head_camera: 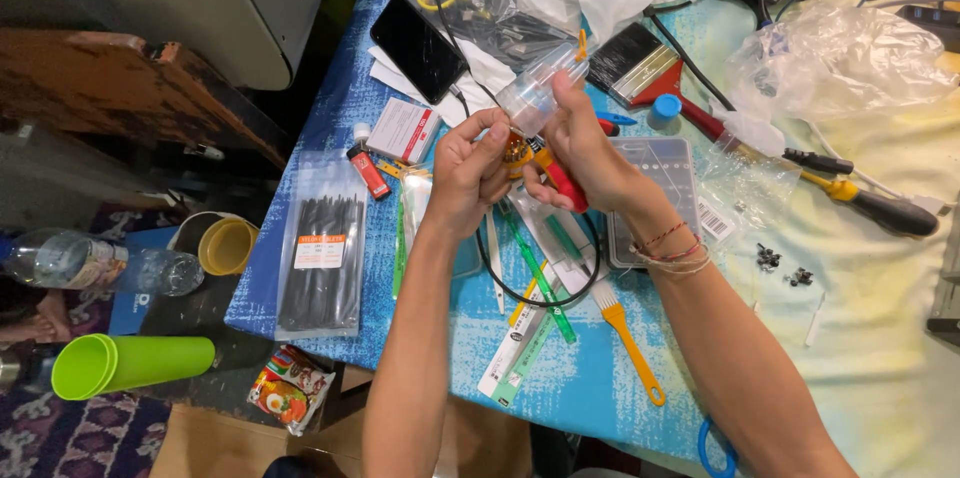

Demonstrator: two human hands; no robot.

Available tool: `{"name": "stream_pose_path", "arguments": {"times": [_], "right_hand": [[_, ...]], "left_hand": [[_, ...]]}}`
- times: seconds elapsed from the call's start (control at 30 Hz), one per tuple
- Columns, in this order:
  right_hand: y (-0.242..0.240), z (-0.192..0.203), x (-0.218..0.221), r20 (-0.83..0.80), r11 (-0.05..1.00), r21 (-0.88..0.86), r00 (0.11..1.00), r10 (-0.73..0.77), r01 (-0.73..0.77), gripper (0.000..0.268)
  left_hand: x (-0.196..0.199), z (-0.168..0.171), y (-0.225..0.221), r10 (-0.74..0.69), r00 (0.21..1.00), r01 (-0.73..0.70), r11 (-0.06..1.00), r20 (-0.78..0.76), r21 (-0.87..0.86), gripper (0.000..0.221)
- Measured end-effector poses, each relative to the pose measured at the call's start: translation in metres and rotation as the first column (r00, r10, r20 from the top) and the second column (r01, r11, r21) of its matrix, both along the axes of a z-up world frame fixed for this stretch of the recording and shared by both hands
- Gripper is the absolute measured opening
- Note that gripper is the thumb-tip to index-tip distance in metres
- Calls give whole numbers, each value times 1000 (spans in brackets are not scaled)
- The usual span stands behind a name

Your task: Preparing and organizing tools and small components on a workbench, then using a screwdriver to work on a computer case.

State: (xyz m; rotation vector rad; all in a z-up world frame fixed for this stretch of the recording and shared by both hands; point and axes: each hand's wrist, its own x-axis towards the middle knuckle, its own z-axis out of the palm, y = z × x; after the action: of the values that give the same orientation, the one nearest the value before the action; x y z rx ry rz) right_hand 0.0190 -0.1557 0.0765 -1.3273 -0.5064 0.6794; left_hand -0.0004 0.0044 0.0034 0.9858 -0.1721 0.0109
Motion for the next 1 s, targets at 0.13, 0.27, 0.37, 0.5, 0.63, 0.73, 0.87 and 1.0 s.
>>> {"name": "stream_pose_path", "arguments": {"times": [0.13,0.27,0.37,0.5,0.63,0.73,0.87,1.0], "right_hand": [[-3,-7,4,-8,998,-62,1000,18,-18,116],[-3,15,-5,51,979,-205,999,1,9,128],[-2,3,1,81,973,-228,997,-3,21,127],[5,2,0,91,980,-188,995,-45,61,125],[12,-17,3,32,983,-49,984,-174,175,105],[15,-31,7,-7,946,54,948,-318,318,88],[8,-35,26,80,860,45,857,-510,507,58],[-12,-27,33,495,693,-146,659,-567,706,43]], "left_hand": [[-2,0,7,11,1000,-9,997,-16,79,17],[-3,3,5,36,999,-34,993,-20,112,19],[-3,3,0,85,996,-83,985,-4,150,20],[-4,10,-4,154,987,-158,958,33,241,23],[-11,25,-13,213,976,-214,932,34,292,19],[-5,15,-18,189,980,-199,903,63,380,14],[-1,7,-16,241,965,-260,883,100,391,9],[-2,8,-7,324,946,-301,887,-9,351,14]]}}
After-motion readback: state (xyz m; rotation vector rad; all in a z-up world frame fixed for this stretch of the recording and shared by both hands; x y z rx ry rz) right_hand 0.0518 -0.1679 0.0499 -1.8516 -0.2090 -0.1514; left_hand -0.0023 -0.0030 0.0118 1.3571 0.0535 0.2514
